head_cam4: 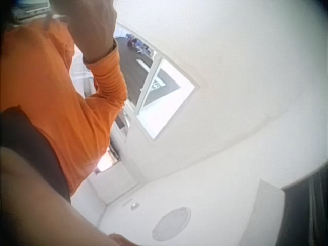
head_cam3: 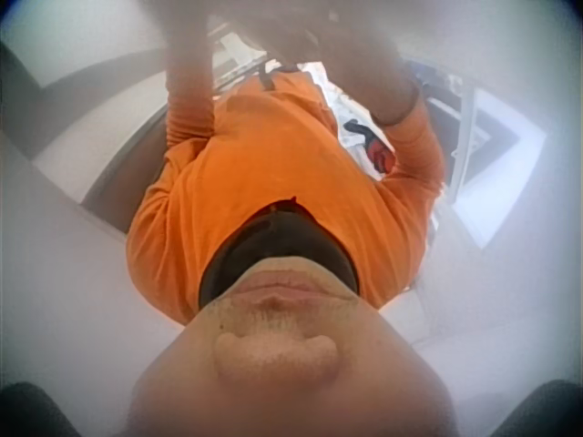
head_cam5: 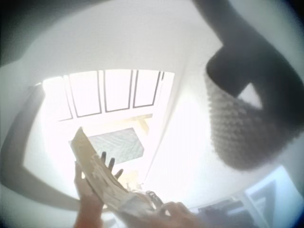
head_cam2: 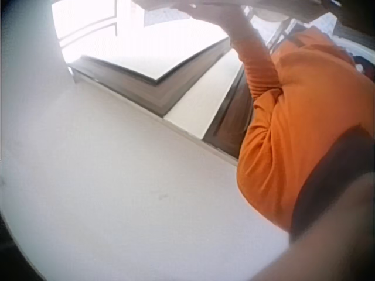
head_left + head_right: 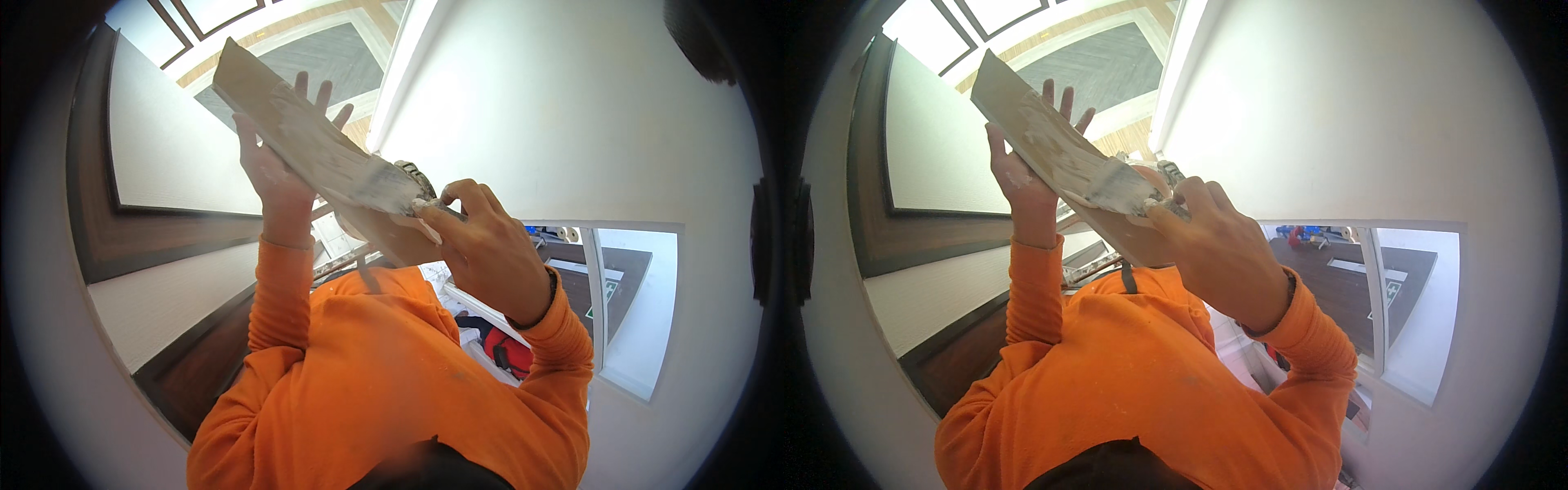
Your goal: The person measures and marks a ceiling panel with a utility knife, then applies adhesive to the panel using a putty knife and container. The person lifts and positions the panel against the ceiling, pressing it into place.
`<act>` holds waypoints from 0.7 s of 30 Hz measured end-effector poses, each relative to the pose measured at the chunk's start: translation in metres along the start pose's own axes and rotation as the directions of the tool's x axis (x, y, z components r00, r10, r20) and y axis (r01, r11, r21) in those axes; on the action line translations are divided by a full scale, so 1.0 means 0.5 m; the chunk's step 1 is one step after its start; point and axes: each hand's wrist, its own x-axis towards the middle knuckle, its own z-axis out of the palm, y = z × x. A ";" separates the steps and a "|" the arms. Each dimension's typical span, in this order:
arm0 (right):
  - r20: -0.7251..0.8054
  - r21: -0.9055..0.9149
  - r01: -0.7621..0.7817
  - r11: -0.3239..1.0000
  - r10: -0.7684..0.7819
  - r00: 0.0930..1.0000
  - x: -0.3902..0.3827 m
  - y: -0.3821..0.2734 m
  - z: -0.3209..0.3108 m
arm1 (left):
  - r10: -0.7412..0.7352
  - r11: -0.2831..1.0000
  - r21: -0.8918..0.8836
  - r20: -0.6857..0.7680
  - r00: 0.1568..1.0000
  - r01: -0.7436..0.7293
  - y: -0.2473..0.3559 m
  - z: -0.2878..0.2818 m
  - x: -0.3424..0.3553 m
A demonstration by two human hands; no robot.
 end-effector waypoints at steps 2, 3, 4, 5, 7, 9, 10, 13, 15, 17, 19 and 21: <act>0.010 -0.004 0.007 1.000 -0.007 1.000 -0.007 -0.001 -0.010 | 0.026 1.000 0.000 0.014 1.000 -0.026 0.004 -0.009 0.004; 0.007 0.001 0.010 1.000 -0.010 1.000 -0.010 0.000 -0.013 | 0.027 1.000 -0.001 -0.009 1.000 -0.027 0.005 -0.008 0.006; 0.004 0.006 0.013 1.000 -0.013 1.000 -0.012 0.000 -0.016 | 0.028 1.000 -0.002 -0.031 0.999 -0.028 0.007 -0.003 0.007; 0.000 0.010 0.016 1.000 -0.016 1.000 -0.015 0.001 -0.020 | 0.029 1.000 -0.003 -0.054 0.998 -0.029 0.010 0.000 0.009; 0.018 0.045 0.022 0.999 -0.023 1.000 -0.021 0.009 -0.033 | -0.007 0.999 -0.041 -0.095 0.995 0.003 0.013 0.004 0.015; 0.025 0.069 0.030 0.997 -0.032 0.999 -0.026 0.016 -0.042 | -0.039 0.995 -0.098 -0.114 0.993 0.028 0.018 -0.003 0.023; 0.023 0.075 0.035 0.997 -0.037 0.999 -0.029 0.017 -0.046 | -0.052 0.990 -0.134 -0.113 0.992 0.037 0.020 -0.011 0.027; 0.024 0.080 0.027 0.996 -0.029 0.999 -0.037 0.016 -0.054 | -0.059 0.983 -0.180 -0.114 0.992 0.038 0.025 -0.020 0.038; 0.028 0.070 0.012 0.997 -0.014 1.000 -0.042 0.013 -0.060 | -0.047 0.983 -0.183 -0.114 0.992 0.025 0.028 -0.022 0.046; 0.033 0.054 -0.006 0.999 0.004 0.999 -0.047 0.010 -0.065 | -0.028 0.984 -0.179 -0.111 0.993 0.008 0.033 -0.022 0.053; 0.031 0.050 -0.021 0.999 0.019 0.999 -0.055 0.010 -0.070 | -0.014 0.988 -0.156 -0.124 0.992 -0.005 0.036 -0.015 0.057; 0.029 0.042 -0.024 0.999 0.023 0.999 -0.061 0.009 -0.076 | -0.011 0.986 -0.164 -0.112 0.994 -0.007 0.040 -0.019 0.062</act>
